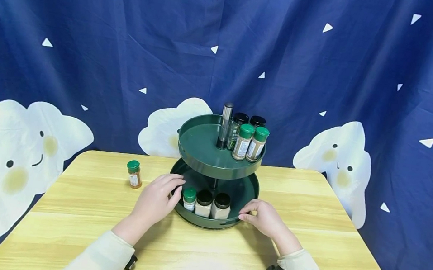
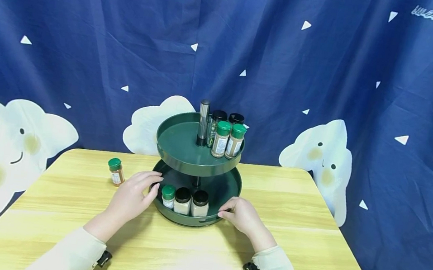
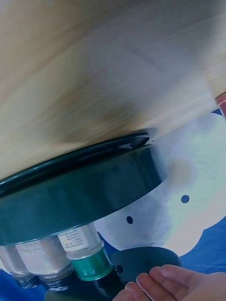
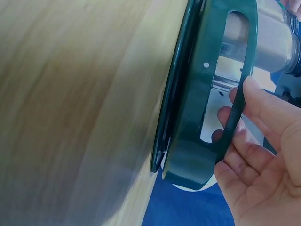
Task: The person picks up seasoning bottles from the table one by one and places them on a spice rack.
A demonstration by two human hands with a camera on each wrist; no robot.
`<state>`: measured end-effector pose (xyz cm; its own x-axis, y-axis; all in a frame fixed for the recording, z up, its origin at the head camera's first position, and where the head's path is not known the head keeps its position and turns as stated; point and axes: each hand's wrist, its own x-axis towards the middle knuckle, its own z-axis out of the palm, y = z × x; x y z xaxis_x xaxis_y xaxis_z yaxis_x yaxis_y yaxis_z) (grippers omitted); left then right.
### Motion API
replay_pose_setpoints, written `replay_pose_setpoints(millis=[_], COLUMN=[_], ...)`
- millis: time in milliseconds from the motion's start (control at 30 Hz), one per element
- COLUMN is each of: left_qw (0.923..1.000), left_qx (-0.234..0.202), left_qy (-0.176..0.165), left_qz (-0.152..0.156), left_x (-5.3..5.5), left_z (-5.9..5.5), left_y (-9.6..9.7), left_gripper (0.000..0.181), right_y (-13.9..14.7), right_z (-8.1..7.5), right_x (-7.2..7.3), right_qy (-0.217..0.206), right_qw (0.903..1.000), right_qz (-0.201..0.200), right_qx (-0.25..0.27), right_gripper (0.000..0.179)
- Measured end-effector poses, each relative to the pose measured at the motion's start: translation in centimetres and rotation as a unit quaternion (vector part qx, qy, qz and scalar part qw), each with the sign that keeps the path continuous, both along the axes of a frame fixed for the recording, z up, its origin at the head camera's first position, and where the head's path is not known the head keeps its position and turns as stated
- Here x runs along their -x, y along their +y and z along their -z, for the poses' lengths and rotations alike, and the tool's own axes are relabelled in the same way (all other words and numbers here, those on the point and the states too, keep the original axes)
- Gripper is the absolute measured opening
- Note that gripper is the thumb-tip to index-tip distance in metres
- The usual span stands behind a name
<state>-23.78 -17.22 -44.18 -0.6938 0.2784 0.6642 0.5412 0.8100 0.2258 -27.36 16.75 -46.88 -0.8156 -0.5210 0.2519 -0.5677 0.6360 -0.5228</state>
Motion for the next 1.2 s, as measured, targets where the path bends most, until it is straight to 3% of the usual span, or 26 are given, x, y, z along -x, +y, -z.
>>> replay_pose_setpoints(millis=[333, 667, 900, 1200], left_qw=[0.9998, 0.9982, 0.9970, 0.9958], left_qx=[-0.003, -0.012, -0.020, -0.021], left_qy=[0.009, 0.045, 0.037, 0.046], left_qz=[-0.017, -0.037, -0.066, -0.076], left_x=[0.4, 0.8, 0.7, 1.2], left_z=[-0.1, 0.0, -0.2, -0.2], left_y=[-1.2, -2.5, -3.3, -4.6], left_gripper=[0.022, 0.023, 0.026, 0.027], right_y=[0.0, 0.1, 0.1, 0.1], right_z=[-0.2, -0.3, -0.3, -0.3], right_x=[0.0, -0.1, 0.0, 0.0], right_qy=[-0.003, -0.014, -0.015, -0.020], right_qw=[1.0000, 0.9999, 0.9999, 0.9998], right_qz=[0.001, -0.005, -0.005, -0.004], right_qx=[-0.001, 0.009, 0.003, 0.004], right_gripper=[0.005, 0.005, 0.005, 0.006])
